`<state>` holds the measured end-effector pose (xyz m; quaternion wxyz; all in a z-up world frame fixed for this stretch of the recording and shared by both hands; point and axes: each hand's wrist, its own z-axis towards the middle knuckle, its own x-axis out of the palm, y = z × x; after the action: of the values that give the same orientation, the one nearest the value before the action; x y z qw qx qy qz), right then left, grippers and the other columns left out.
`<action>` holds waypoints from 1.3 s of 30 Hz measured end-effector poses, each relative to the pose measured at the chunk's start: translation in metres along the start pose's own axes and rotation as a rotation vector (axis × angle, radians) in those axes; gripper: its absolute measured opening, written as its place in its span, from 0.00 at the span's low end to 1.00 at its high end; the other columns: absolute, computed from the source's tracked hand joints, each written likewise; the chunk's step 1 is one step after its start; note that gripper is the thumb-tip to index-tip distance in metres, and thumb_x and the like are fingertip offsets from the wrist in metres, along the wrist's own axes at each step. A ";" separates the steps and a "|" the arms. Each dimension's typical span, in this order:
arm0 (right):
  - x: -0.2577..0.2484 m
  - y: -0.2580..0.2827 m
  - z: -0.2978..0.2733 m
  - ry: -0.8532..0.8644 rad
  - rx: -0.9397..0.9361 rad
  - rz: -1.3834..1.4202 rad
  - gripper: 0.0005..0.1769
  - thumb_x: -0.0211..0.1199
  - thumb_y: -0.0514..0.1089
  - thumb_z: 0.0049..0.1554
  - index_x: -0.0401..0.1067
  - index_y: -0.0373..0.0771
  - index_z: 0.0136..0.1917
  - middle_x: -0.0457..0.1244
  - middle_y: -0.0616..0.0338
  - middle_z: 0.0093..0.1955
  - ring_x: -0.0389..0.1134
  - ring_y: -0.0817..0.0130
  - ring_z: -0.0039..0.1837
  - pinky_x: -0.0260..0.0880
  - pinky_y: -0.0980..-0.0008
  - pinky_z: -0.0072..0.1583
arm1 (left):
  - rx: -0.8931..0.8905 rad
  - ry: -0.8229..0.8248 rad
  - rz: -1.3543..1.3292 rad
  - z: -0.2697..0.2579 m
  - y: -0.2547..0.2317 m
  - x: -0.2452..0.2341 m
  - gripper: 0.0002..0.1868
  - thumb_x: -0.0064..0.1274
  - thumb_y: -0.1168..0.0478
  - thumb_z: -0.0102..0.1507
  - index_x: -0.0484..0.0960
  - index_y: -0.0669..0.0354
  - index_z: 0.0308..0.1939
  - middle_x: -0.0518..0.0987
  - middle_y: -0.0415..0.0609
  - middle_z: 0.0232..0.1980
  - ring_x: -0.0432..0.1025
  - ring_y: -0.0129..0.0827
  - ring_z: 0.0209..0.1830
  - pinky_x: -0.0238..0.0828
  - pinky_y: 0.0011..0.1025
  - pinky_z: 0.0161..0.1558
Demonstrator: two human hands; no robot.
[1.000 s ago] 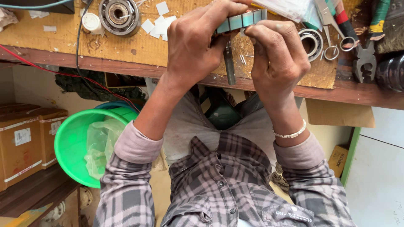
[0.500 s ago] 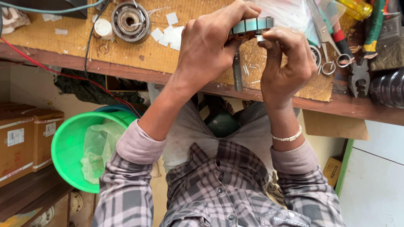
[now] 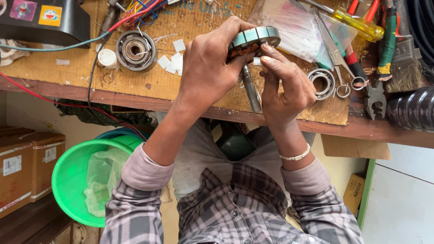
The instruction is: The person inserts small white insulating pieces into the slots of a motor armature. They use a screwdriver to press the pieces into place and scissors to trim excess material. The person repeats this process for multiple slots around the armature.
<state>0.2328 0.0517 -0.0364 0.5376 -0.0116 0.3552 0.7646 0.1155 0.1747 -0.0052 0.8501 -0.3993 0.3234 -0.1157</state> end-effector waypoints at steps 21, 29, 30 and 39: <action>0.014 -0.017 -0.012 0.141 0.061 0.313 0.07 0.65 0.30 0.67 0.67 0.34 0.52 0.69 0.39 0.61 0.75 0.61 0.59 0.77 0.68 0.58 | 0.014 0.076 -0.241 0.001 0.008 -0.019 0.16 0.60 0.77 0.62 0.79 0.62 0.52 0.84 0.44 0.61 0.83 0.34 0.57 0.82 0.28 0.57; 0.009 -0.014 -0.002 0.188 0.236 0.618 0.04 0.60 0.31 0.68 0.66 0.33 0.53 0.68 0.41 0.63 0.74 0.71 0.47 0.79 0.78 0.44 | -0.035 -0.009 -0.378 -0.005 0.014 -0.011 0.13 0.61 0.78 0.61 0.79 0.64 0.47 0.86 0.46 0.55 0.83 0.28 0.52 0.81 0.26 0.55; 0.005 -0.011 -0.002 0.185 0.330 0.730 0.04 0.59 0.31 0.68 0.66 0.32 0.53 0.68 0.41 0.64 0.73 0.75 0.44 0.78 0.80 0.41 | -0.019 -0.008 -0.387 -0.005 0.014 -0.011 0.13 0.62 0.78 0.61 0.79 0.64 0.46 0.86 0.47 0.56 0.83 0.29 0.53 0.81 0.26 0.55; -0.005 -0.009 0.007 -0.002 -0.023 0.109 0.07 0.72 0.28 0.65 0.77 0.32 0.54 0.69 0.53 0.53 0.74 0.68 0.53 0.79 0.72 0.54 | 0.025 0.058 -0.344 -0.010 0.012 -0.011 0.13 0.62 0.78 0.62 0.81 0.64 0.48 0.84 0.45 0.57 0.82 0.25 0.51 0.81 0.24 0.52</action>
<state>0.2444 0.0532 -0.0339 0.4953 0.0025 0.3461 0.7968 0.1001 0.1815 -0.0144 0.8129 -0.4345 0.2735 -0.2749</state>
